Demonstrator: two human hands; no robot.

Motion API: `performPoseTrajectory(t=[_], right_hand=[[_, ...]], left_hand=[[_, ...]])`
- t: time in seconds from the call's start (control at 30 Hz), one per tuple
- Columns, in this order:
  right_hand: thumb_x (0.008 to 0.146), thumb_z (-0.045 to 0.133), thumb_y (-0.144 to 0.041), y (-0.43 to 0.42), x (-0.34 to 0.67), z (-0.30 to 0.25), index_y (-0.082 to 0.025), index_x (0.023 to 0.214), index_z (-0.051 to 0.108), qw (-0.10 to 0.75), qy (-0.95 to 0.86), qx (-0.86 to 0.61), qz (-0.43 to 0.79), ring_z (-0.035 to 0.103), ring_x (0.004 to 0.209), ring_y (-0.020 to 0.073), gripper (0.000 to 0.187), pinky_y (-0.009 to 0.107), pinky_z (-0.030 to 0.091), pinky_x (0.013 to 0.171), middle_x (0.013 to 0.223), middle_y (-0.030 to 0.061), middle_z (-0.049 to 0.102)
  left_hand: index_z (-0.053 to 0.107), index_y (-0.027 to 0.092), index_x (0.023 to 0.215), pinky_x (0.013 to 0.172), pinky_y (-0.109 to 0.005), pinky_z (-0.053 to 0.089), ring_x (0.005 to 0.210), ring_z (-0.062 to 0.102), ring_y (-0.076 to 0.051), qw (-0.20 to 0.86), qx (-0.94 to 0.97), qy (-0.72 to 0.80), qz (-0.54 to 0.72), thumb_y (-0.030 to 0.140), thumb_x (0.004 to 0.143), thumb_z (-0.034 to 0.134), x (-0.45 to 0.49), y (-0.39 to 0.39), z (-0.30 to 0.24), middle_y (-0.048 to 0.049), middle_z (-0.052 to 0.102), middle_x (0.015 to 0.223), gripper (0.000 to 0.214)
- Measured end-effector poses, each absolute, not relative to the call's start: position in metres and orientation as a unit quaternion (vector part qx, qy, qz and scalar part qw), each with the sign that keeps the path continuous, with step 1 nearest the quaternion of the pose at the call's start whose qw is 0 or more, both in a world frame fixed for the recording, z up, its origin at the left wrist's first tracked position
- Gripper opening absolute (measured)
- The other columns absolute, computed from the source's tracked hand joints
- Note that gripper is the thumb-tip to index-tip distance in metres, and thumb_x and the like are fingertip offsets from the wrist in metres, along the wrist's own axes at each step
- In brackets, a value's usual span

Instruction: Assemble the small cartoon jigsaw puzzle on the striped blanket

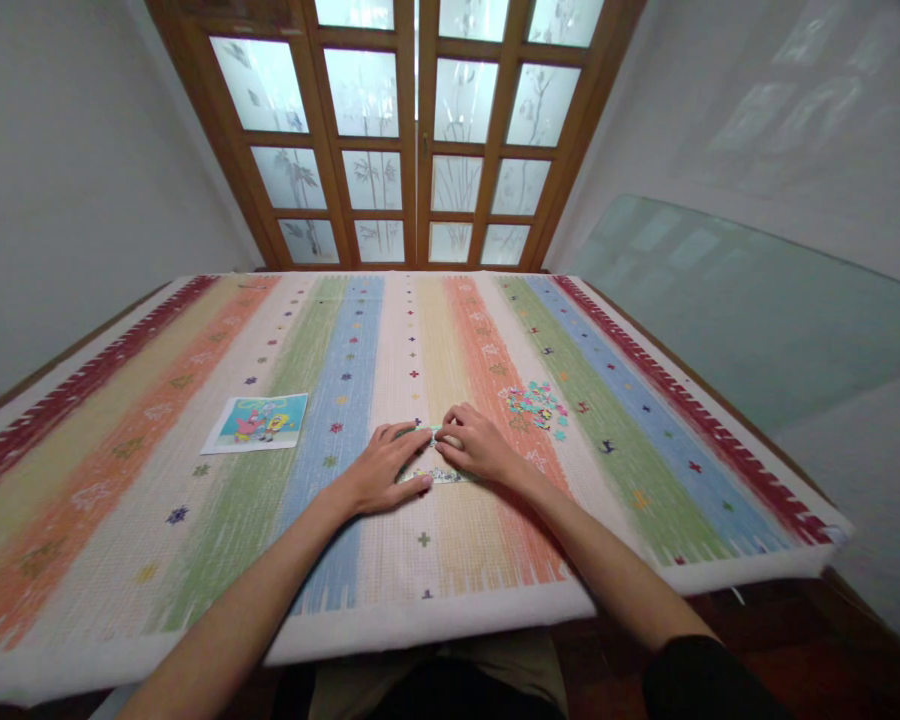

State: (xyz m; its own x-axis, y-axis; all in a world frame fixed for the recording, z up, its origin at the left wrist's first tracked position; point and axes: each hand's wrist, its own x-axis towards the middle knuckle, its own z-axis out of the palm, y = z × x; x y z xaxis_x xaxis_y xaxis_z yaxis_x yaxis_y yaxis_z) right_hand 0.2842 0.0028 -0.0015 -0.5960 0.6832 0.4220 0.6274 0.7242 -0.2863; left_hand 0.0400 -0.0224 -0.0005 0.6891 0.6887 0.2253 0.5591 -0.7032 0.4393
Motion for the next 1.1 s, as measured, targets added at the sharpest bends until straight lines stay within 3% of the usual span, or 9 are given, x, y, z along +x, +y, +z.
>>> performPoseTrajectory(t=[0.83,1.1], right_hand=[[0.098,0.056,-0.018,-0.0031,0.2856,-0.0019,-0.016,0.1,0.074,0.238,-0.901,-0.36,0.032,0.055,0.094,0.0237,0.018,0.036,0.047,0.084,0.098,0.0108,0.063],[0.098,0.055,-0.016,-0.0031,0.286,-0.0019,-0.016,0.105,0.074,0.229,-0.903,-0.361,0.04,0.053,0.094,0.0246,0.02,0.037,0.047,0.083,0.099,0.0117,0.062]], left_hand=[[0.051,0.02,0.15,0.115,-0.057,0.035,0.138,0.046,-0.035,0.13,0.917,0.333,0.178,0.057,0.1,0.054,0.0399,-0.0199,-0.0034,-0.0129,0.058,0.148,0.063],[0.043,0.023,0.156,0.115,-0.057,0.034,0.138,0.045,-0.035,0.131,0.919,0.329,0.175,0.057,0.099,0.055,0.0398,-0.0194,-0.0042,-0.0124,0.055,0.151,0.068]])
